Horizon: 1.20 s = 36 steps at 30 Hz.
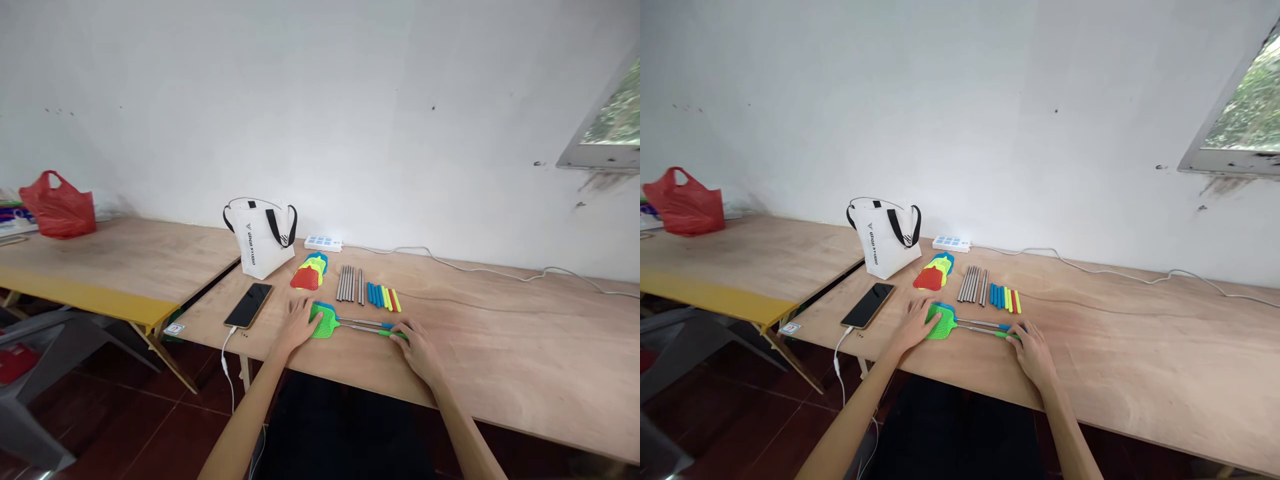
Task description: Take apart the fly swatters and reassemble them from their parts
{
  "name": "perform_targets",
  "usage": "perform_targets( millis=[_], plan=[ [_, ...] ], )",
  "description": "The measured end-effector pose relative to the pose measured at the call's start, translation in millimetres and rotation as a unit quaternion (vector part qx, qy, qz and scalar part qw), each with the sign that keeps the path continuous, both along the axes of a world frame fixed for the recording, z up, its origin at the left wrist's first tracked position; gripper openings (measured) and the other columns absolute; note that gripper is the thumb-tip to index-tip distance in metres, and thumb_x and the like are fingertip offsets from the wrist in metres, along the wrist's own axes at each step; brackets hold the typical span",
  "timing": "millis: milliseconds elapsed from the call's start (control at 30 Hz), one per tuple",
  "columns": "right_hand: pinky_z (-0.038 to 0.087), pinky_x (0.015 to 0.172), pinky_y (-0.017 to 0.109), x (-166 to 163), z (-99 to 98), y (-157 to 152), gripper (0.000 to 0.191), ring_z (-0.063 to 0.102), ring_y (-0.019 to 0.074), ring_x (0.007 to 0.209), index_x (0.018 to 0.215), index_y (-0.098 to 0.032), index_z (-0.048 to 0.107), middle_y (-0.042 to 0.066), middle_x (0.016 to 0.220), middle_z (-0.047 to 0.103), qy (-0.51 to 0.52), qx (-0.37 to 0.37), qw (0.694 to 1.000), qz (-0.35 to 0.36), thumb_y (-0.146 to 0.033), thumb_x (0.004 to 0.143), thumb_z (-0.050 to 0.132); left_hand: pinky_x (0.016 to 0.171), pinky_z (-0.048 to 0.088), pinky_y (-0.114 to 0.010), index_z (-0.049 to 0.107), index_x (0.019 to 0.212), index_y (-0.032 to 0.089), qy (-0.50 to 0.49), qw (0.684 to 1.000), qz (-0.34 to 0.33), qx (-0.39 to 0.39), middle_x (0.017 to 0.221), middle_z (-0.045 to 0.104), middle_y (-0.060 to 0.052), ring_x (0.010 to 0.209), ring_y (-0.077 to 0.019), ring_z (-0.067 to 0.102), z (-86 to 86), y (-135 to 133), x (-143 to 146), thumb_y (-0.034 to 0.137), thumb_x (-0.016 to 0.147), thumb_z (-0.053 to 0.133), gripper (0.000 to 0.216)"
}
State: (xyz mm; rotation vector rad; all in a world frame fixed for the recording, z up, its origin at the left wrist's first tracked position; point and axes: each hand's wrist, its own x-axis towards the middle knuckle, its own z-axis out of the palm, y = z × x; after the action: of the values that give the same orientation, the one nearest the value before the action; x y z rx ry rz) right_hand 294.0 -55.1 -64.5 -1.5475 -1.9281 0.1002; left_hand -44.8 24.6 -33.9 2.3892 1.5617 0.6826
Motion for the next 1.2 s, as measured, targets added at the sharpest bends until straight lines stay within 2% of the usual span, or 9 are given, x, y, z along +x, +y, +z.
perform_targets(
  millis=[167,267,500,633,767,833,933,1067,1200],
  plan=[
    [0.051,0.089,0.041,2,7.3,-3,0.026,0.063,0.0244,0.097,0.091,-0.026,0.064,0.006,0.102,0.067,-0.011,-0.004,0.999,0.052,-0.041,0.101,0.045,0.115,0.031,-0.059,0.051,0.126,0.023,-0.023,1.0,0.005,0.011,0.132,0.059,-0.011,0.127,-0.032,0.053,2.4,1,-3,0.036,0.099,0.047,0.031],
    [0.051,0.086,0.042,6,11.8,-5,0.028,0.062,0.0244,0.093,0.089,-0.026,0.063,0.006,0.096,0.068,-0.02,-0.004,0.996,0.083,-0.041,0.102,0.044,0.115,0.031,-0.056,0.054,0.12,0.023,-0.049,0.999,0.004,0.01,0.13,0.062,-0.01,0.127,-0.0304,0.054,2.2,2,-4,0.036,0.099,0.047,0.025],
    [0.05,0.081,0.038,23,24.1,-10,0.032,0.062,0.0237,0.089,0.092,-0.026,0.066,0.006,0.093,0.069,-0.013,0.048,0.996,0.07,-0.043,0.103,0.041,0.115,0.032,-0.054,0.052,0.123,0.024,-0.142,0.989,0.031,0.007,0.132,0.064,-0.009,0.129,-0.0279,0.054,-1.2,7,-4,0.044,0.105,0.039,0.03],
    [0.049,0.079,0.035,47,30.5,-13,0.035,0.064,0.0238,0.089,0.088,-0.026,0.065,0.007,0.093,0.07,0.024,0.092,0.995,-0.029,-0.052,0.098,0.044,0.113,0.036,-0.05,0.051,0.125,0.025,-0.179,0.983,0.044,0.006,0.136,0.062,-0.009,0.132,-0.0267,0.052,-0.9,8,-5,0.046,0.107,0.031,0.034],
    [0.046,0.073,0.033,82,34.1,-24,0.038,0.064,0.0248,0.088,0.091,-0.024,0.064,0.009,0.099,0.072,0.044,0.11,0.973,-0.201,-0.057,0.093,0.045,0.116,0.031,-0.052,0.053,0.123,0.024,-0.137,0.989,0.046,0.007,0.134,0.063,-0.009,0.132,-0.0271,0.052,-1.4,7,-4,0.045,0.106,0.036,0.032],
    [0.043,0.069,0.033,102,32.1,-31,0.038,0.064,0.026,0.085,0.089,-0.024,0.065,0.01,0.097,0.072,0.039,0.091,0.951,-0.293,-0.055,0.092,0.044,0.117,0.029,-0.053,0.055,0.119,0.023,-0.107,0.993,0.039,0.011,0.13,0.065,-0.009,0.13,-0.0273,0.053,-2.6,7,-3,0.043,0.106,0.038,0.03],
    [0.04,0.064,0.034,131,22.8,-42,0.034,0.062,0.0275,0.08,0.088,-0.024,0.066,0.011,0.092,0.071,0.028,0.009,0.916,-0.401,-0.051,0.09,0.045,0.116,0.028,-0.055,0.058,0.114,0.024,-0.072,0.997,0.027,0.012,0.125,0.066,-0.007,0.125,-0.0274,0.055,-4.7,6,-2,0.043,0.107,0.035,0.031],
    [0.041,0.064,0.037,159,7.9,-51,0.036,0.062,0.0301,0.078,0.09,-0.022,0.07,0.016,0.092,0.069,0.001,-0.102,0.876,-0.472,-0.048,0.09,0.044,0.116,0.026,-0.057,0.06,0.111,0.024,-0.039,0.999,0.021,0.017,0.125,0.064,-0.007,0.123,-0.0272,0.055,-6.1,5,-1,0.044,0.107,0.033,0.034],
    [0.045,0.068,0.039,162,2.1,-52,0.041,0.064,0.0309,0.084,0.094,-0.021,0.07,0.017,0.099,0.067,-0.031,-0.111,0.868,-0.483,-0.048,0.093,0.04,0.114,0.029,-0.056,0.061,0.109,0.024,-0.013,1.0,0.014,0.023,0.126,0.062,-0.007,0.121,-0.0267,0.055,-3.3,2,0,0.045,0.107,0.033,0.035]
  ],
)
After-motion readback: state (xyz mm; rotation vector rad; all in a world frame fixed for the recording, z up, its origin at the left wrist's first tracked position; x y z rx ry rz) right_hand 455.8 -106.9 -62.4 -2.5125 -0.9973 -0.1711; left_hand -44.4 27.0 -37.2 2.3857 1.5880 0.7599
